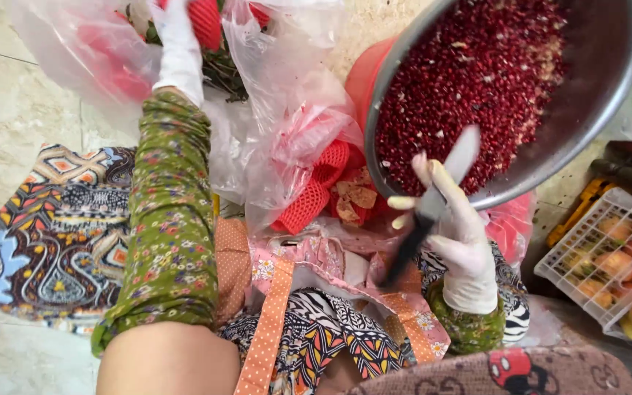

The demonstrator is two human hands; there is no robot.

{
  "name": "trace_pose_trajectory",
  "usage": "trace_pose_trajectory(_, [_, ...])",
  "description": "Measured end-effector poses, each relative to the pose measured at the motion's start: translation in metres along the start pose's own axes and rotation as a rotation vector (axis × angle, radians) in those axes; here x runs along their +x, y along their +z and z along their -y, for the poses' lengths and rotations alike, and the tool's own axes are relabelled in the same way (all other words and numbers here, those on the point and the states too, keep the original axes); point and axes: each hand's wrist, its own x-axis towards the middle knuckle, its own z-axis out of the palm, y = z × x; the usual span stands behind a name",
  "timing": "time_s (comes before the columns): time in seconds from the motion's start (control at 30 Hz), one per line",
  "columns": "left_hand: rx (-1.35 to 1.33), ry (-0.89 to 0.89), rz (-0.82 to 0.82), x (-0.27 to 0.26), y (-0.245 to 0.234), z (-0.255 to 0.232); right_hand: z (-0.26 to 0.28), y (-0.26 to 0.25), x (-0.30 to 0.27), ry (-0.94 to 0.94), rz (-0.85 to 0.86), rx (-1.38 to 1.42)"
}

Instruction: The person wearing gloves peels pomegranates with a knife, dropping the seeds into a metal bowl and discarding the rinds into a plastic bag.

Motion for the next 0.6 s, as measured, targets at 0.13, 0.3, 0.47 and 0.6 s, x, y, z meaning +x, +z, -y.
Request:
trace_pose_trajectory(0.13, [-0.777,-0.431,0.300,-0.029,-0.004,-0.067,0.014,0.014,-0.003,-0.117,-0.169,-0.079])
trace_pose_trajectory(0.3, [-0.907,-0.458,0.272,-0.165,0.043,-0.167,0.019,0.017,-0.018,-0.111,-0.182,-0.127])
trace_pose_trajectory(0.47, [-0.882,-0.513,0.342,-0.274,0.075,-0.208,-0.026,0.014,-0.028,-0.114,-0.240,-0.369])
trace_pose_trajectory(0.6, [-0.773,-0.528,0.491,-0.345,0.128,-0.196,-0.061,0.020,-0.021,-0.489,-0.161,-0.368])
